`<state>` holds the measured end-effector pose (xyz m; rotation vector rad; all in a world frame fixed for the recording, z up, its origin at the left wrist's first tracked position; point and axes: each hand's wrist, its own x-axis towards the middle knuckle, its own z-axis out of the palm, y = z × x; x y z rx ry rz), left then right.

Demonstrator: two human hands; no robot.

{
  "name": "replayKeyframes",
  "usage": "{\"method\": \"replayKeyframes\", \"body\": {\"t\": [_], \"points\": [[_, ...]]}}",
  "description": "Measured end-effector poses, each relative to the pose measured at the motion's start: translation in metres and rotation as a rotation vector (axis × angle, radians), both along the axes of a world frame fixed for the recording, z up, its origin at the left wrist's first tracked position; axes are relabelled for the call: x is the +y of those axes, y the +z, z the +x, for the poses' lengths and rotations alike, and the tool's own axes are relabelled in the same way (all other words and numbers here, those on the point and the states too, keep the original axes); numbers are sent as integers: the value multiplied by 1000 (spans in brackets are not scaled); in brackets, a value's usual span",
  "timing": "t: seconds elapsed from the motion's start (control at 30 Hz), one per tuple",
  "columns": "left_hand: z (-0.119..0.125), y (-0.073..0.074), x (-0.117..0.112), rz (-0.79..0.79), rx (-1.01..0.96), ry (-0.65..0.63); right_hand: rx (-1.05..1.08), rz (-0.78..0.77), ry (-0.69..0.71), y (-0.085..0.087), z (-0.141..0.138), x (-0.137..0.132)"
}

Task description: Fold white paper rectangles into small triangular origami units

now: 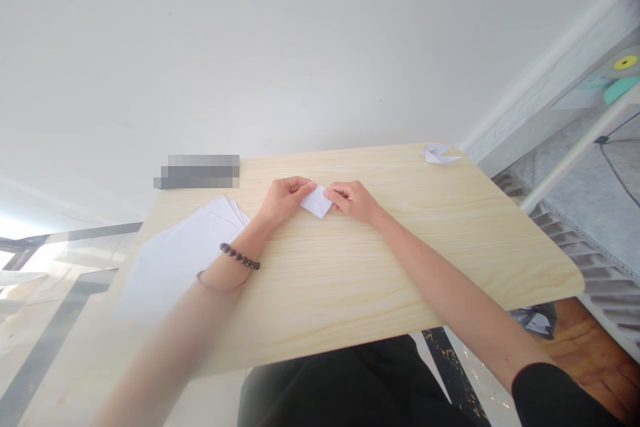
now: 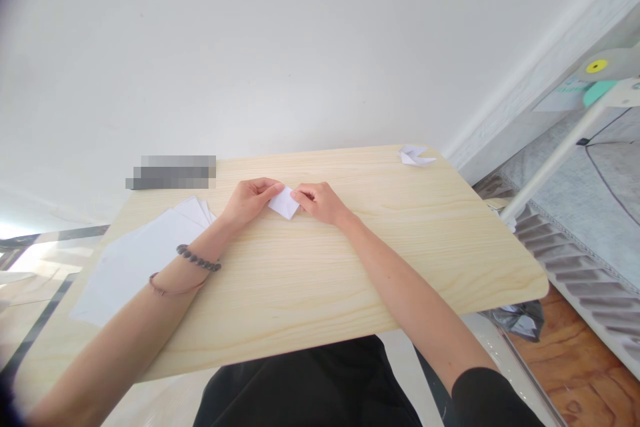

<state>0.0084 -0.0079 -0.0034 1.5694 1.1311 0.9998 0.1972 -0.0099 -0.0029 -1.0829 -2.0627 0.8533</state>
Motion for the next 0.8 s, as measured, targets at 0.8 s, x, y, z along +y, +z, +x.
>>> {"method": "replayKeyframes", "body": {"t": [0.8], "points": [[1,5,-3,-2,66,-64,-42,9,44,-1,0,-1]]}}
